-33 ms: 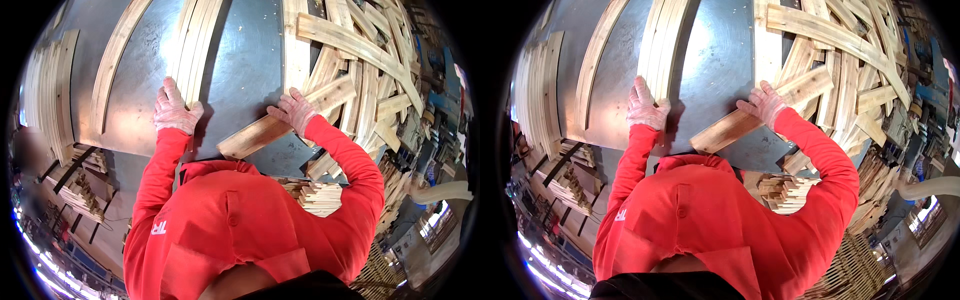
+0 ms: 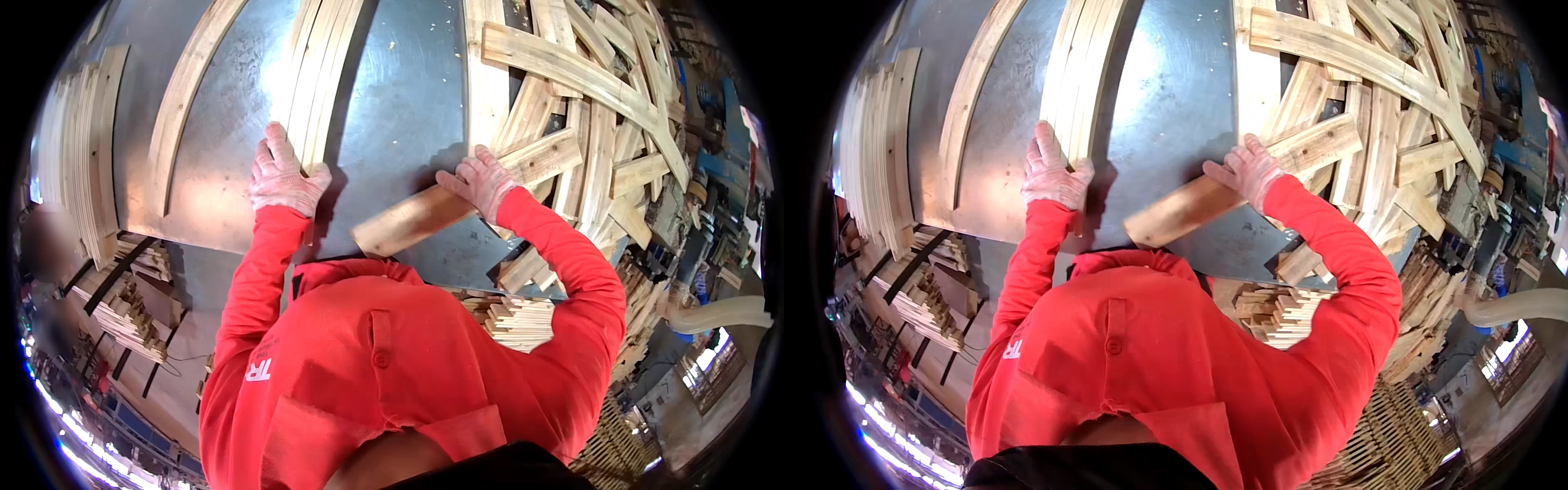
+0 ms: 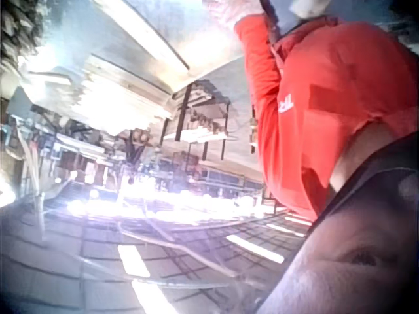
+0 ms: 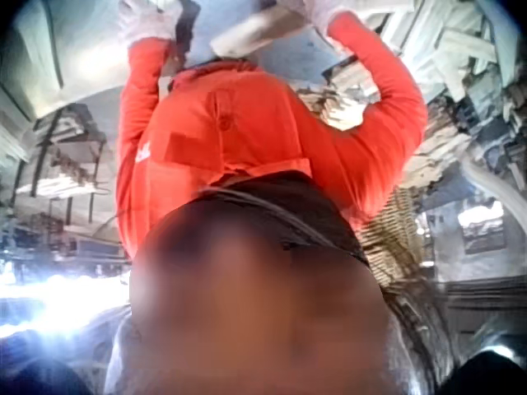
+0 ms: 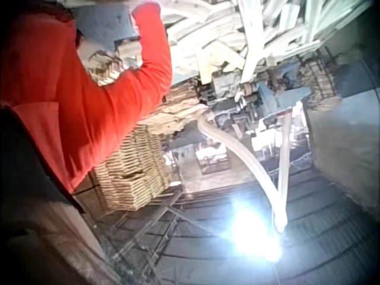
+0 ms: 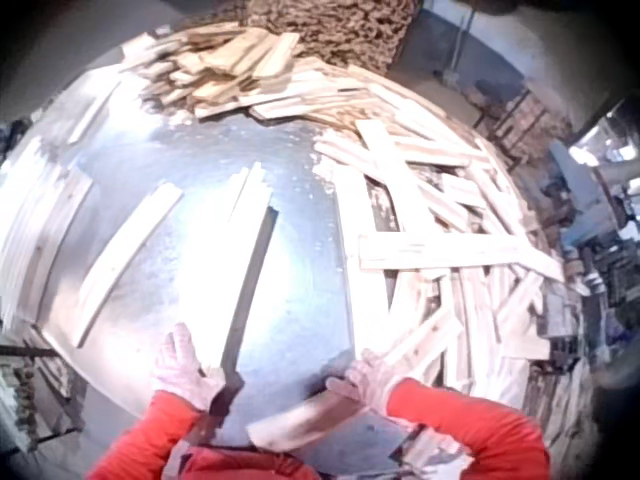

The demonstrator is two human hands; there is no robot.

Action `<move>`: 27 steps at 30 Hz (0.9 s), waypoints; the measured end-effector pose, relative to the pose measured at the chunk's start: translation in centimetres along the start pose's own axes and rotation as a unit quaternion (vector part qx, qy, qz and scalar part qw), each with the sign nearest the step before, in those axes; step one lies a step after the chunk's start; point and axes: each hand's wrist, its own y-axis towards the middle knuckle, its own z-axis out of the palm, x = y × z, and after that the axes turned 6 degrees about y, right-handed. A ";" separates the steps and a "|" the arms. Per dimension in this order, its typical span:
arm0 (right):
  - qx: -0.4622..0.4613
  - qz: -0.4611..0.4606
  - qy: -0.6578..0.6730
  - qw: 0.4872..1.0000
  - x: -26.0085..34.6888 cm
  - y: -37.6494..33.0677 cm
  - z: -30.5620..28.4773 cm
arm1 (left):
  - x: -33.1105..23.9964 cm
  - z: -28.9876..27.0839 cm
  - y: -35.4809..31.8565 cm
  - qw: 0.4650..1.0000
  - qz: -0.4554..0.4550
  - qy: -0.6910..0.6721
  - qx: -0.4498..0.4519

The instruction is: The person sorts wooden planks on a metal table, picking them up one by one, inspecting them, and stacking them into neat piles. The person occasionally moves stacks to the side to make space for new piles.

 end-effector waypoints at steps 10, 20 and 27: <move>-0.525 -0.131 -0.157 0.826 -6.7 0.0 -11.1 | 0.0 0.2 0.6 0.987 -0.014 0.157 0.042; -0.621 -0.287 -0.107 0.722 0.0 20.0 -30.0 | 1.3 -2.1 -0.5 0.998 -0.019 -0.006 0.065; -0.499 -0.210 -0.112 0.833 4.0 33.9 -32.4 | 1.2 -1.9 0.0 0.997 0.022 0.014 0.071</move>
